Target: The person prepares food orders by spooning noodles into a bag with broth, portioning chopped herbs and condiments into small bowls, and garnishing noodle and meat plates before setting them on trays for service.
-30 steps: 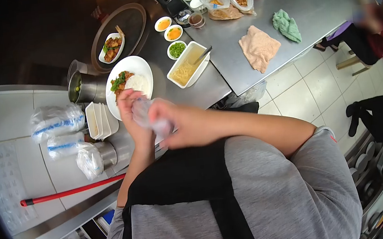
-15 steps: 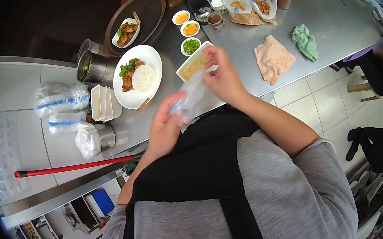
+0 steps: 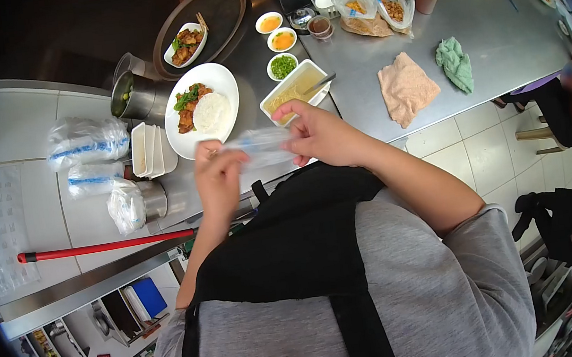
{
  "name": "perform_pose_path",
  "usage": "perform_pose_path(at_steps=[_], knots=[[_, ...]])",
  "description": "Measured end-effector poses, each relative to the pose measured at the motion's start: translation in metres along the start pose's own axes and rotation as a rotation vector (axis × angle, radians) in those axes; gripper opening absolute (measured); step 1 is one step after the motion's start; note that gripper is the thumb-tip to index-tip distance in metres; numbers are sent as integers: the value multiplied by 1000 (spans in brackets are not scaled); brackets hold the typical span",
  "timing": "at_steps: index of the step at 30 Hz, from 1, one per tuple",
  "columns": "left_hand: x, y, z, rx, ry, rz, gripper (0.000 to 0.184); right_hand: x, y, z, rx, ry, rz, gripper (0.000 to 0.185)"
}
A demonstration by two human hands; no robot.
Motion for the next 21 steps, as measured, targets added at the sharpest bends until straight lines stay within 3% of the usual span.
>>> perform_pose_path(at_steps=[1,3,5,6,7,8,10,14,16,18,21], knots=[[-18,6,-2,208,134,-176,25,1,4,-5,1,-1,-1,37],[-29,12,-2,249,90,-235,27,-30,32,-8,471,830,765,36],[-44,6,4,99,240,-95,23,-41,75,-18,662,992,1261,35],[-57,-4,7,34,120,-148,21,-38,87,-22,662,988,1264,35],[-58,-8,7,31,122,-147,21,-29,104,-32,646,674,1116,31],[-60,-19,8,-123,237,-20,19,-18,117,-41,619,370,958,27],[-58,-41,5,-316,351,121,18,-13,117,-45,603,409,888,24],[-51,-79,-13,-313,231,134,18,-15,103,-46,583,518,749,17],[-42,-89,-20,-242,47,45,19,-14,100,-50,545,571,787,15],[-38,-96,-24,-236,80,49,20,-13,96,-51,510,630,829,14],[-36,-96,-29,-213,109,50,23,-12,97,-55,515,551,784,13]])
Point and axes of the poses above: each hand's wrist, its own z-axis away from the middle knuckle, its own y-axis out of the back of the hand, x = y × z, the point moved 4 cm from there along -z, towards the middle knuckle, and after that the axes turned 15 degrees about -z, right-handed, at the moved point
